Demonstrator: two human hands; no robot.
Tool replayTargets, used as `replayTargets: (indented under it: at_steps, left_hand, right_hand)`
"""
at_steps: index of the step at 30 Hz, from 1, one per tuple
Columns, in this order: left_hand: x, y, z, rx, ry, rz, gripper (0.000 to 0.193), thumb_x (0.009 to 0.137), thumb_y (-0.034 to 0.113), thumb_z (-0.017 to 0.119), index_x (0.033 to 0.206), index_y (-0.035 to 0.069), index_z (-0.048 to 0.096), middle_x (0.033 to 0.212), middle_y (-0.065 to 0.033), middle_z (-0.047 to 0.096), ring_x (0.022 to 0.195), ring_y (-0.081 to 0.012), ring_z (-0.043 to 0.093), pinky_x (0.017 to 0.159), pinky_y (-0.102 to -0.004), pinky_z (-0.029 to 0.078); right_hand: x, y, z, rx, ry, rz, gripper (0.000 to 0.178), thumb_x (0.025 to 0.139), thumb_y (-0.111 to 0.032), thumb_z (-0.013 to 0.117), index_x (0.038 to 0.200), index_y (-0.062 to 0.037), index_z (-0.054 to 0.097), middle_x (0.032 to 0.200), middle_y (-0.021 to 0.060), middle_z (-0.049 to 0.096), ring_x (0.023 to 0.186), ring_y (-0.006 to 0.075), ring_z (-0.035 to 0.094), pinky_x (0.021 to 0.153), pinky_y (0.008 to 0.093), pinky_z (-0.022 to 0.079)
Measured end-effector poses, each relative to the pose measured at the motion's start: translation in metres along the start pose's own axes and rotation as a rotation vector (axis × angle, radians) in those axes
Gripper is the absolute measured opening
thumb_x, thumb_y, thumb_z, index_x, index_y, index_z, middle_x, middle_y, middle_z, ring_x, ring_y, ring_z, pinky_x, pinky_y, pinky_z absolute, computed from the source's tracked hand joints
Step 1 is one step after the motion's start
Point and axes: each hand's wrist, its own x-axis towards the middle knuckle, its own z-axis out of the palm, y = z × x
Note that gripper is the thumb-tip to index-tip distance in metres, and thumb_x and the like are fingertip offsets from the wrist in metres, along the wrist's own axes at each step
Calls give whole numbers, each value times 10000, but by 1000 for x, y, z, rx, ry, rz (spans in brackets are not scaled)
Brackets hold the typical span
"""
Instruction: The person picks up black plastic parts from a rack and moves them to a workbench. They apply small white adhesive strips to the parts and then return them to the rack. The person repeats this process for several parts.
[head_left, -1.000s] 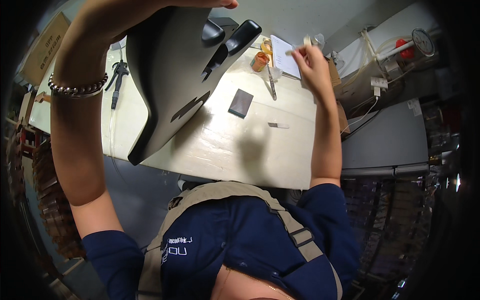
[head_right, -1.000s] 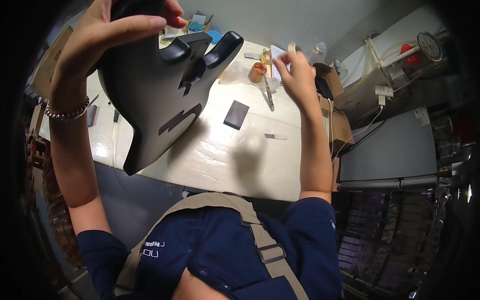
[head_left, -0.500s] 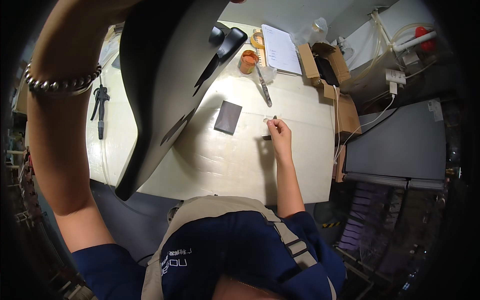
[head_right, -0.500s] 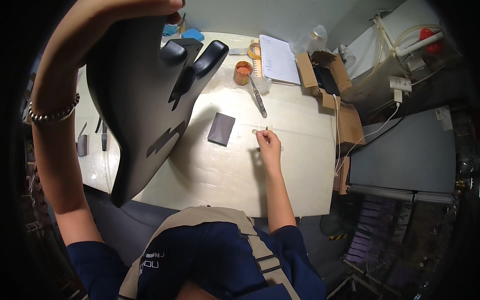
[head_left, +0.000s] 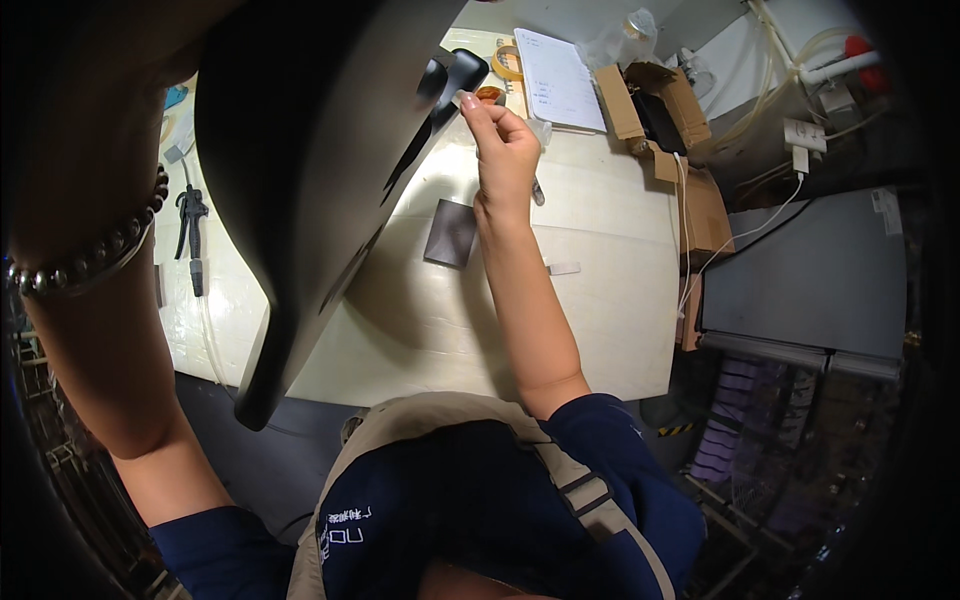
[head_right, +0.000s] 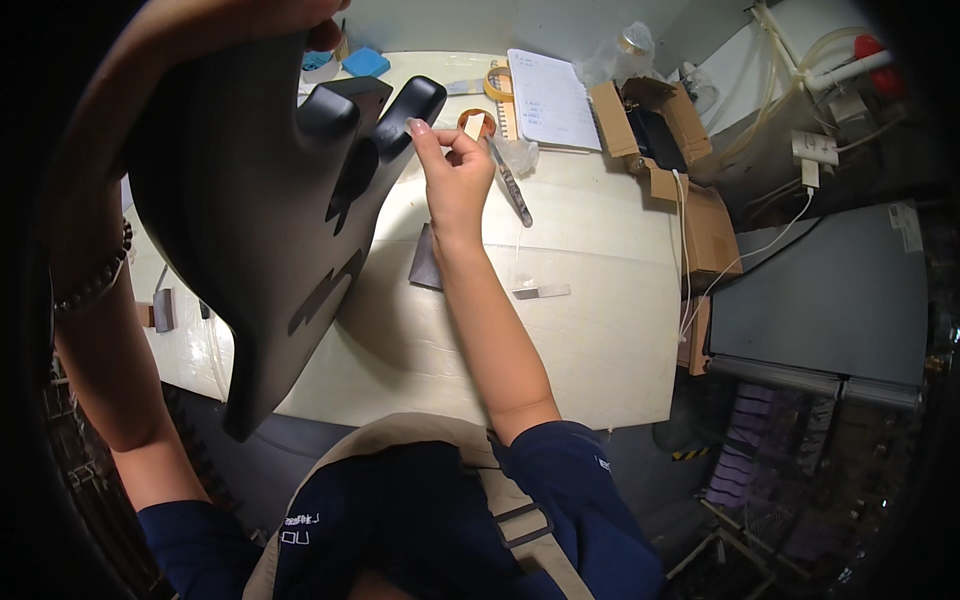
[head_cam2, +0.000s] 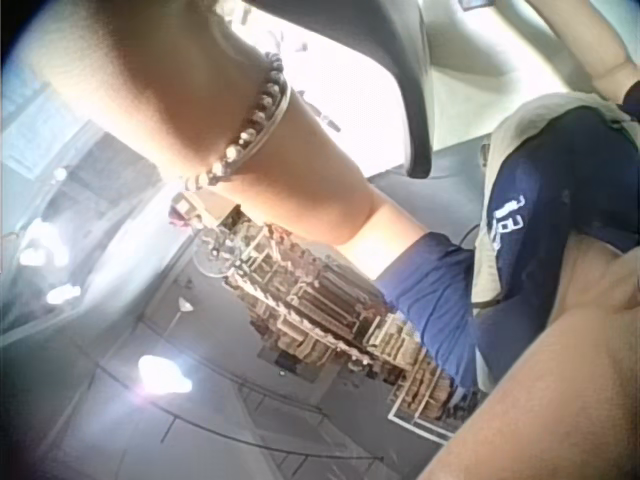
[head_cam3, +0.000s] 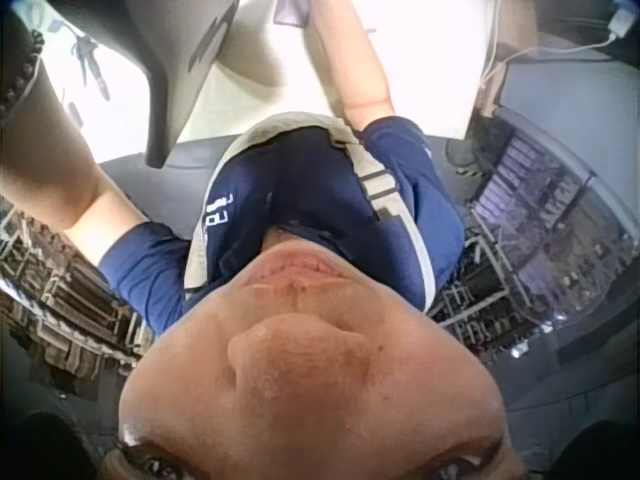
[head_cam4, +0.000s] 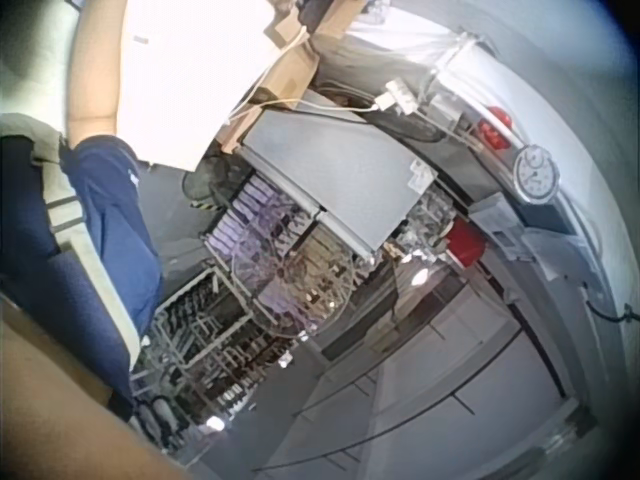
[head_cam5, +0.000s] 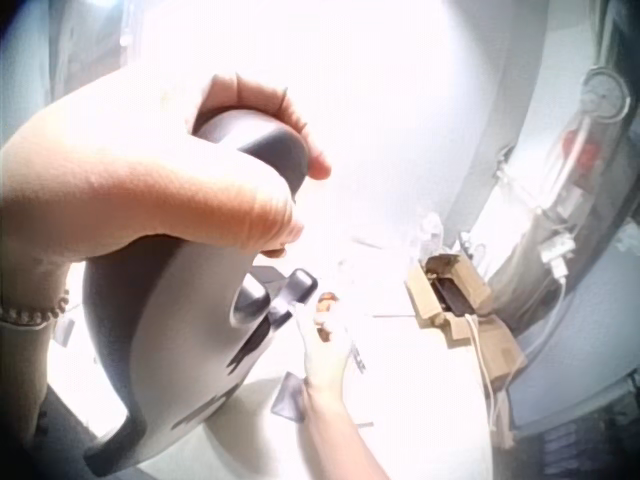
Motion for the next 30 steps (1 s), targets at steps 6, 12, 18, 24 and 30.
replayTargets:
  at_steps: [6, 12, 18, 24, 30]
  left_hand:
    - [0, 0, 7, -1, 1, 46, 405, 676, 231, 657, 1031, 45, 601, 862, -73, 599, 805, -150, 578, 762, -264, 467]
    - [-14, 3, 12, -10, 5, 111, 405, 695, 226, 653, 1050, 40, 594, 884, -73, 596, 818, -147, 578, 772, -263, 466]
    - [-34, 2, 4, -46, 3, 181, 406, 713, 220, 649, 1070, 36, 588, 906, -72, 593, 832, -144, 577, 781, -263, 466]
    - [-85, -19, -35, -125, -38, 224, 490, 723, 248, 611, 1118, -17, 492, 902, -98, 557, 821, -151, 577, 781, -276, 482]
    - [-200, -30, -41, -11, 579, -14, 463, 792, 158, 649, 1175, -50, 494, 940, -122, 601, 868, -190, 610, 850, -295, 454]
  right_hand:
    - [8, 11, 22, -296, 155, -209, 242, 761, -219, 732, 692, -18, 615, 719, -23, 466, 615, 49, 382, 548, 203, 307]
    - [-2, -5, 35, -835, 284, -467, 369, 690, -377, 734, 616, -59, 561, 754, 74, 467, 714, 233, 489, 671, 365, 405]
    - [-2, 7, -7, -773, 203, -416, 421, 723, -446, 700, 683, -58, 542, 748, 88, 538, 716, 257, 530, 665, 345, 428]
    - [-49, 66, -183, -1568, 322, -309, 476, 864, -79, 460, 1329, -161, 396, 842, 95, 645, 815, 253, 590, 821, 420, 339]
    - [-84, 84, -252, -1947, 330, -363, 424, 804, -193, 623, 1214, -130, 538, 986, 152, 560, 987, 315, 503, 946, 431, 323]
